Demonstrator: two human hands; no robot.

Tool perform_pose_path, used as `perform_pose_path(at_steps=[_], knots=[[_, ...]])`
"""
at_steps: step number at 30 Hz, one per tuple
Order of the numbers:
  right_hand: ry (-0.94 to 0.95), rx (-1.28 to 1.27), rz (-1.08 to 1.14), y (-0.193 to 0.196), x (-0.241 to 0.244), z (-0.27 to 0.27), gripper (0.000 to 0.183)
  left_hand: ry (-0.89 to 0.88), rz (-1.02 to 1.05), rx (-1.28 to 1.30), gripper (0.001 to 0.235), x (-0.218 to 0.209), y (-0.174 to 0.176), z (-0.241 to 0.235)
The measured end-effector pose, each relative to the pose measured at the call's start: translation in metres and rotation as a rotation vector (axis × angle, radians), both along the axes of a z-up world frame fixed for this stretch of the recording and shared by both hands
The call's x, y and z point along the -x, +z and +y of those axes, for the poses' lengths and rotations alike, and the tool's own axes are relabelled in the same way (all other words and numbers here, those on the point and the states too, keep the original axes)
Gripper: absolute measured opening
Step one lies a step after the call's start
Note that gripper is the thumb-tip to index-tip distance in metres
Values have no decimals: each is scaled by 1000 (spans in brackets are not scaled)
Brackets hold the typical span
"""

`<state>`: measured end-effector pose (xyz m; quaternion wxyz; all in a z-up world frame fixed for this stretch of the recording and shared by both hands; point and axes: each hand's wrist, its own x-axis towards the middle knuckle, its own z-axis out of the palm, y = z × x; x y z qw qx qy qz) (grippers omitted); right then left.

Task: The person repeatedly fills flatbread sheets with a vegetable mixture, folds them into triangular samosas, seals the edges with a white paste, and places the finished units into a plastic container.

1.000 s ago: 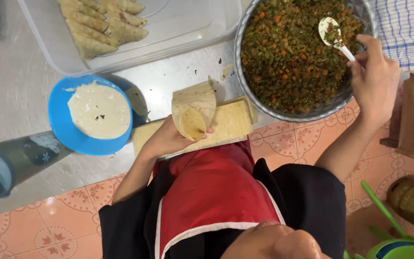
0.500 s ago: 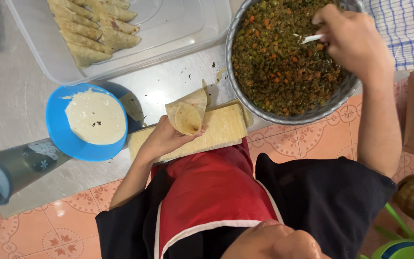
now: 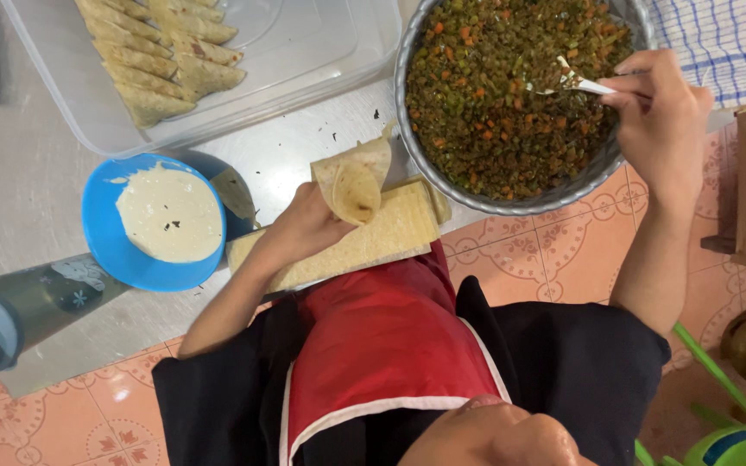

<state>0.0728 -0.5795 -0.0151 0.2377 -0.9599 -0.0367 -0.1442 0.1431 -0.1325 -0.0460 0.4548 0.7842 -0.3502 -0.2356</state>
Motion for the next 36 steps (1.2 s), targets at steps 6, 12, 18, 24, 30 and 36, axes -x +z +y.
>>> perform_pose_path(at_steps=[6,12,18,24,30,36], knots=[[-64,3,-9,4,0,0,17,-25,-206,143,32,-17,12,-28],[36,59,-154,52,7,-4,15,107,-608,118,17,-50,1,-118],[62,452,-67,122,-1,31,10,155,-674,124,53,-55,-17,-213],[114,1044,-490,111,-7,67,8,149,-414,270,82,-58,-28,-222],[16,848,-782,51,-3,63,11,88,-223,332,91,-62,-24,-210],[-24,582,-801,22,8,56,8,39,-218,350,83,-57,-19,-195]])
